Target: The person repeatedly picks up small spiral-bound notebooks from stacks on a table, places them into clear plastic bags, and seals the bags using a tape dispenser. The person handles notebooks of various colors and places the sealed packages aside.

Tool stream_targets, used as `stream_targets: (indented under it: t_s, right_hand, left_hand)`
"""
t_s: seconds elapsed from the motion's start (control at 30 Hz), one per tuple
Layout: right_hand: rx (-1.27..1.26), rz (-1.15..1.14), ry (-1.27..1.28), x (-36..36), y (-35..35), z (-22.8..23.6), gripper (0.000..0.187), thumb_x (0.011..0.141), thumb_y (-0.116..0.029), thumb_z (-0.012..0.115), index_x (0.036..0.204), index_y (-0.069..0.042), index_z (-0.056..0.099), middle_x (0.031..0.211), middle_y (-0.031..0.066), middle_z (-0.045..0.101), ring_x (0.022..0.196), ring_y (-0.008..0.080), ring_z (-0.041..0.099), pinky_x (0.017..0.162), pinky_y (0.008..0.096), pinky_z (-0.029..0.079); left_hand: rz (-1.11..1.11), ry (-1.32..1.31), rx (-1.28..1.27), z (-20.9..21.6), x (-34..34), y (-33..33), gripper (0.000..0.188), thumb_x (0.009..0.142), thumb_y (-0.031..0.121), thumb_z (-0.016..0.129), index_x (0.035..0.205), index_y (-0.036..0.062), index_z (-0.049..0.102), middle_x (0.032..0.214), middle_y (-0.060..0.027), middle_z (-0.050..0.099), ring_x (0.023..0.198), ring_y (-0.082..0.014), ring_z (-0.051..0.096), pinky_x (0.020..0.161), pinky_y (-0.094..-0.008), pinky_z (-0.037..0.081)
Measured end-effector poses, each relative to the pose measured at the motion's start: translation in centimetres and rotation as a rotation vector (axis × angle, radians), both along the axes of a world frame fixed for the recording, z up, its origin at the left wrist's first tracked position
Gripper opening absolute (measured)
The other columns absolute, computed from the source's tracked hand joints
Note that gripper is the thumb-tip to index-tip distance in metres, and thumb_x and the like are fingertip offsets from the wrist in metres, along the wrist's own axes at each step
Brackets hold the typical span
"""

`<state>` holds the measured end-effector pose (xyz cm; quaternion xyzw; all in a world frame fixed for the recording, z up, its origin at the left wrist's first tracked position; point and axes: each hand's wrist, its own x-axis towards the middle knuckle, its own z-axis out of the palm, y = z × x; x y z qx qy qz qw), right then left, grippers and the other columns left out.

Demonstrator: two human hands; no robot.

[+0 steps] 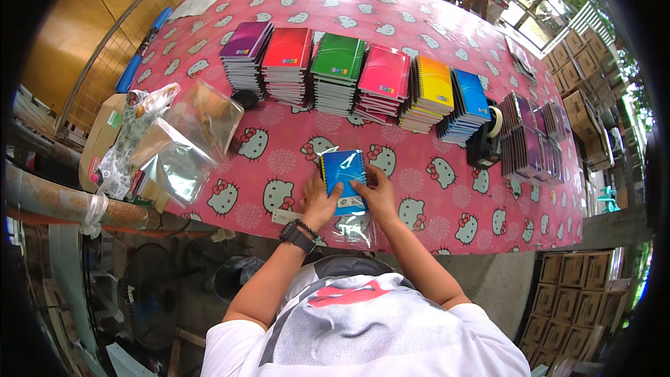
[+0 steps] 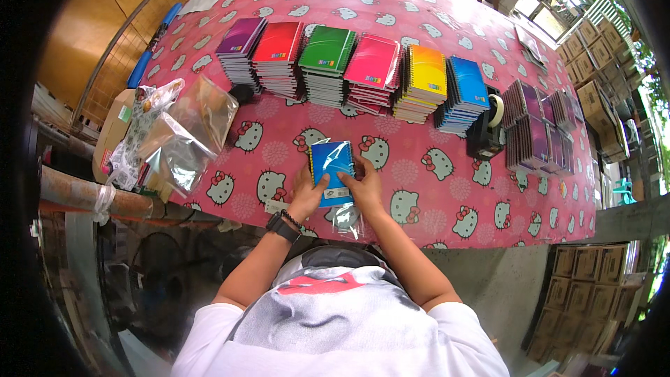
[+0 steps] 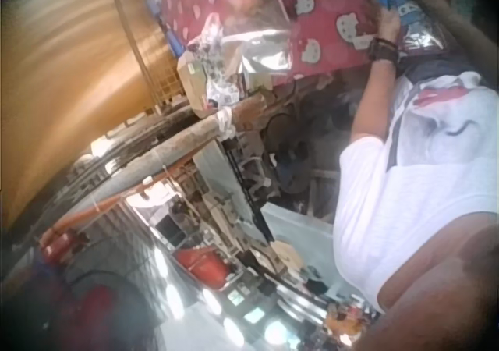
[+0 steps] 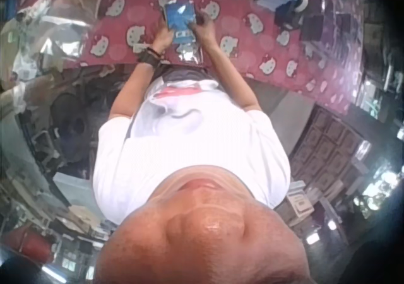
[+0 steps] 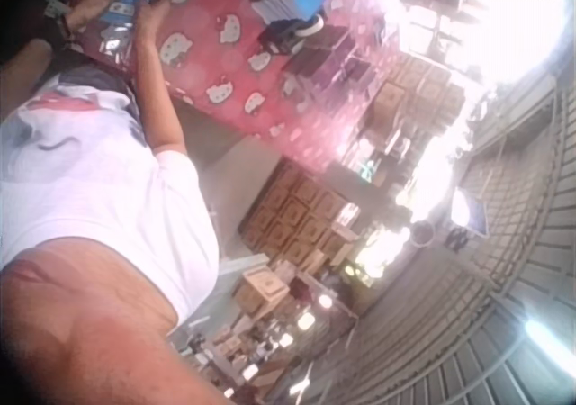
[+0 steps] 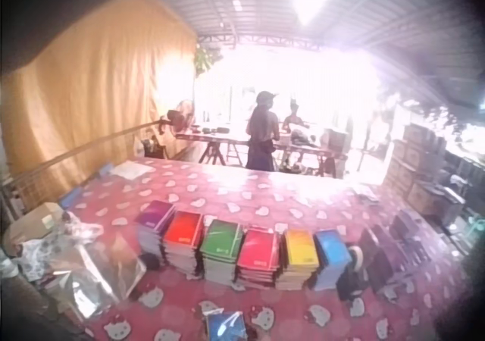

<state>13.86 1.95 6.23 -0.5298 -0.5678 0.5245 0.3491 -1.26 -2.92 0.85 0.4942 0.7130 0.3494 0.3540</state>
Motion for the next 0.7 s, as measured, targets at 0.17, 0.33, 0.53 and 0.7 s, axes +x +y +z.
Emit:
stream_targets:
  t_s: [0.17,0.33,0.53,0.7]
  right_hand:
    - [-0.020,-0.033,0.114,0.4,0.3,-0.5,0.056,0.080,-0.015,0.070,0.126,0.007,0.048,0.111,0.0158,0.062,0.100,0.0204,0.059,0.091,0.0323,0.044]
    - [0.041,0.115,-0.087,0.1,-0.1,1.8,0.057,0.079,-0.018,0.071,0.125,0.008,0.048,0.108,0.0169,0.063,0.097,0.0196,0.061,0.086,0.0305,0.047]
    - [0.273,-0.028,-0.231,-0.4,-0.7,-1.9,0.064,0.081,-0.023,0.069,0.129,0.009,0.043,0.106,0.0190,0.064,0.097,0.0200,0.061,0.084,0.0307,0.047]
    - [0.007,0.128,-0.170,-0.4,-0.2,1.4,0.063,0.084,-0.026,0.065,0.130,0.009,0.040,0.113,0.0232,0.059,0.100,0.0242,0.060,0.085,0.0324,0.046]
  left_hand:
    - [0.048,-0.156,0.118,1.5,0.0,-0.3,0.058,0.095,0.049,0.035,0.127,0.0012,0.046,0.120,-0.0221,0.051,0.114,-0.0373,0.044,0.098,-0.0453,0.033]
    - [0.101,-0.120,0.075,2.1,-0.1,-0.8,0.052,0.098,0.039,0.030,0.122,-0.0004,0.052,0.117,-0.0238,0.054,0.112,-0.0380,0.047,0.096,-0.0445,0.036]
    - [0.236,0.091,0.129,1.8,2.1,-1.0,0.053,0.098,0.033,0.030,0.128,-0.0088,0.044,0.124,-0.0281,0.050,0.117,-0.0413,0.044,0.101,-0.0458,0.031]
    - [0.352,0.094,0.156,1.0,3.5,-0.5,0.051,0.098,0.032,0.031,0.128,-0.0078,0.045,0.125,-0.0269,0.048,0.118,-0.0411,0.041,0.102,-0.0472,0.029]
